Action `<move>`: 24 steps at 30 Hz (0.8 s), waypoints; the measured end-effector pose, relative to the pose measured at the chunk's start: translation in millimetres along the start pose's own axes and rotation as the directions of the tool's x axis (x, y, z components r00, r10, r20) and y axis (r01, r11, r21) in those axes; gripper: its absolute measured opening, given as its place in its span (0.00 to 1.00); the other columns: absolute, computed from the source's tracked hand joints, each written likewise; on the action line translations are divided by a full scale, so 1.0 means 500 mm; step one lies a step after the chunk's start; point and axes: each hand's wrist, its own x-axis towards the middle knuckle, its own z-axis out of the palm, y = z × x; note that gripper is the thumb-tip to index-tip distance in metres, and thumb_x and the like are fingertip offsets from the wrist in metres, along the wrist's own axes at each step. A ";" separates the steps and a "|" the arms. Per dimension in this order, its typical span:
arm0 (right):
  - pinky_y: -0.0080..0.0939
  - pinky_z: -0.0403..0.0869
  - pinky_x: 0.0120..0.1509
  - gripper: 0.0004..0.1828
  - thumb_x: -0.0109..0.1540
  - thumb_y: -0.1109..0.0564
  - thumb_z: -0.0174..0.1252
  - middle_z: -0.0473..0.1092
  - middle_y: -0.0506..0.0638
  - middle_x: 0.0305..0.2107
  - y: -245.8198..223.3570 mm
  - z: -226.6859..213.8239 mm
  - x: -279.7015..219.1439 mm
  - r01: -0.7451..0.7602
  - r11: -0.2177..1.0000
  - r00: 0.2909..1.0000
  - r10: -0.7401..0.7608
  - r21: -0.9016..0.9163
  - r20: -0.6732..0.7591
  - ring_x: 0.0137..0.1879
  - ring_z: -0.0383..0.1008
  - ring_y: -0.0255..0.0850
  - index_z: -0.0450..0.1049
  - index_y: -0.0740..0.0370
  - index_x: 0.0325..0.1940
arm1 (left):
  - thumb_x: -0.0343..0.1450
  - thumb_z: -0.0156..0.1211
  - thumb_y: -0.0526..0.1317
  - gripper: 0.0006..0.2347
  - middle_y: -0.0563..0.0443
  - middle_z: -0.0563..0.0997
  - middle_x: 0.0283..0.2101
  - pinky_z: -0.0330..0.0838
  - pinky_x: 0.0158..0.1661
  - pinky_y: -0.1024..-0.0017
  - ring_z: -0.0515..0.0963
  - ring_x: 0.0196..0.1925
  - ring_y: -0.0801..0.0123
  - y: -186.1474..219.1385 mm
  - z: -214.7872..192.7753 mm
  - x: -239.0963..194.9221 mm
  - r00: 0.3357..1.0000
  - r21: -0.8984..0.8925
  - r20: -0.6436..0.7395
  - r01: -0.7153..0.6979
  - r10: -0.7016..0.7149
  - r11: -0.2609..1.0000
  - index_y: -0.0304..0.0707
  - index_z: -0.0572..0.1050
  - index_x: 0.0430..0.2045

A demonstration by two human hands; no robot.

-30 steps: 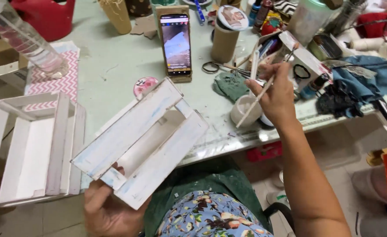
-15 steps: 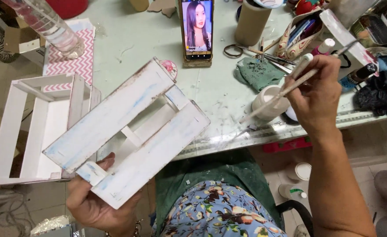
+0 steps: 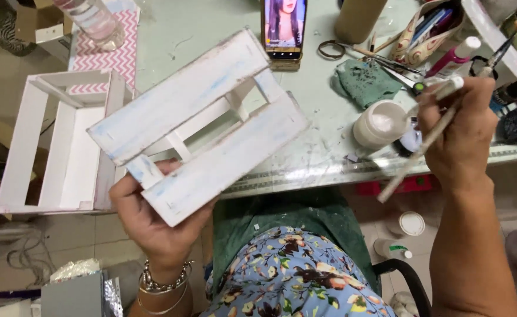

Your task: Painting a small wooden crate with white paint using a paintbrush on a craft table.

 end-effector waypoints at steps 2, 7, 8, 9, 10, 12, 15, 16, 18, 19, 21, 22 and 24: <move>0.44 0.68 0.32 0.10 0.67 0.72 0.45 0.67 0.66 0.38 -0.008 0.004 0.002 -0.035 0.999 0.999 0.034 0.028 0.024 0.28 0.67 0.48 0.50 0.72 0.48 | 0.53 0.69 0.36 0.29 0.40 0.72 0.43 0.73 0.54 0.64 0.74 0.47 0.61 -0.001 -0.008 0.002 0.999 -0.029 0.049 0.008 -0.007 1.000 0.32 0.57 0.44; 0.51 0.67 0.41 0.09 0.74 0.67 0.47 0.69 0.68 0.41 0.014 0.005 -0.007 0.089 0.989 0.996 -0.087 -0.119 0.025 0.39 0.71 0.57 0.52 0.71 0.51 | 0.56 0.67 0.41 0.26 0.38 0.74 0.45 0.78 0.49 0.65 0.79 0.46 0.58 -0.011 -0.009 0.001 0.995 0.028 0.089 -0.039 0.036 0.999 0.27 0.64 0.44; 0.51 0.67 0.41 0.09 0.74 0.67 0.47 0.69 0.68 0.41 0.019 0.006 -0.010 0.093 0.989 0.995 -0.091 -0.114 0.028 0.39 0.71 0.57 0.52 0.71 0.51 | 0.56 0.67 0.41 0.26 0.38 0.74 0.45 0.78 0.49 0.65 0.79 0.46 0.58 -0.014 -0.007 -0.001 0.996 0.033 0.085 -0.038 0.035 0.999 0.27 0.64 0.44; 0.50 0.67 0.41 0.10 0.70 0.71 0.46 0.69 0.68 0.40 0.024 0.006 -0.015 0.052 0.996 0.998 -0.051 -0.070 0.028 0.40 0.71 0.56 0.51 0.72 0.50 | 0.56 0.67 0.41 0.26 0.38 0.75 0.43 0.77 0.48 0.65 0.79 0.44 0.59 -0.017 -0.006 -0.005 0.998 0.046 0.040 -0.056 0.055 0.997 0.27 0.64 0.44; 0.49 0.67 0.40 0.13 0.66 0.74 0.46 0.68 0.69 0.39 0.029 0.007 -0.020 0.011 1.000 0.999 -0.010 -0.027 0.031 0.40 0.71 0.55 0.50 0.73 0.50 | 0.55 0.68 0.42 0.27 0.37 0.76 0.41 0.77 0.47 0.66 0.79 0.42 0.61 -0.020 -0.005 -0.008 0.997 0.059 -0.005 -0.074 0.075 0.995 0.26 0.64 0.43; 0.48 0.67 0.42 0.12 0.69 0.73 0.47 0.68 0.68 0.39 0.025 0.010 -0.021 0.018 1.000 1.000 -0.018 0.009 0.017 0.38 0.70 0.54 0.50 0.72 0.50 | 0.62 0.61 0.40 0.19 0.38 0.75 0.39 0.74 0.47 0.59 0.75 0.46 0.54 -0.040 0.003 -0.017 0.987 0.003 -0.098 -0.127 0.126 0.992 0.30 0.65 0.43; 0.50 0.67 0.43 0.10 0.73 0.72 0.47 0.69 0.69 0.40 0.012 0.007 -0.021 0.069 0.996 0.998 -0.069 -0.056 0.003 0.39 0.71 0.55 0.51 0.73 0.51 | 0.70 0.42 0.40 0.12 0.38 0.75 0.36 0.70 0.46 0.58 0.73 0.44 0.51 -0.053 -0.001 -0.025 0.973 -0.019 -0.212 -0.103 0.097 0.995 0.28 0.69 0.37; 0.52 0.67 0.43 0.08 0.74 0.71 0.45 0.70 0.70 0.40 0.007 0.005 -0.021 0.111 0.982 0.994 -0.111 -0.155 0.012 0.41 0.73 0.59 0.51 0.74 0.51 | 0.71 0.31 0.44 0.21 0.38 0.76 0.34 0.69 0.46 0.63 0.74 0.39 0.56 -0.054 -0.005 -0.028 0.973 0.009 -0.230 -0.017 0.019 1.000 0.22 0.73 0.31; 0.49 0.68 0.38 0.09 0.73 0.71 0.44 0.67 0.70 0.38 0.008 0.013 -0.020 0.058 0.998 0.998 -0.058 -0.009 0.019 0.39 0.71 0.57 0.50 0.73 0.49 | 0.68 0.34 0.49 0.24 0.40 0.74 0.41 0.62 0.54 0.65 0.70 0.48 0.58 -0.092 -0.030 -0.052 0.966 -0.231 -0.150 0.173 -0.211 0.957 0.21 0.73 0.32; 0.45 0.69 0.34 0.09 0.71 0.70 0.42 0.64 0.71 0.36 0.009 0.015 -0.020 -0.002 0.991 0.999 -0.003 0.135 0.032 0.36 0.69 0.55 0.48 0.73 0.47 | 0.66 0.37 0.55 0.28 0.42 0.73 0.47 0.55 0.63 0.67 0.67 0.56 0.60 -0.111 -0.042 -0.063 0.912 -0.444 -0.016 0.360 -0.409 0.820 0.20 0.73 0.34; 0.46 0.71 0.37 0.11 0.72 0.71 0.43 0.63 0.70 0.40 0.010 0.023 -0.013 -0.002 0.976 1.000 0.001 0.217 0.005 0.36 0.68 0.54 0.46 0.70 0.48 | 0.66 0.45 0.46 0.19 0.42 0.75 0.41 0.66 0.54 0.64 0.73 0.46 0.58 -0.084 -0.021 -0.039 0.987 -0.136 -0.140 0.066 -0.085 0.989 0.22 0.73 0.34; 0.47 0.72 0.41 0.13 0.74 0.71 0.44 0.63 0.69 0.43 0.012 0.024 -0.010 0.000 0.954 1.000 0.006 0.298 -0.020 0.37 0.68 0.53 0.45 0.68 0.48 | 0.67 0.53 0.38 0.10 0.42 0.77 0.34 0.77 0.45 0.62 0.79 0.36 0.56 -0.071 -0.008 -0.028 0.951 0.206 -0.154 -0.233 0.267 0.950 0.25 0.72 0.34; 0.46 0.70 0.41 0.12 0.69 0.70 0.44 0.66 0.65 0.40 0.017 0.018 -0.012 -0.022 0.989 0.999 0.027 0.145 -0.028 0.37 0.69 0.52 0.47 0.67 0.48 | 0.70 0.47 0.41 0.13 0.38 0.77 0.35 0.79 0.41 0.64 0.79 0.37 0.55 -0.107 -0.016 -0.056 0.957 0.040 -0.222 -0.180 0.185 0.983 0.24 0.71 0.36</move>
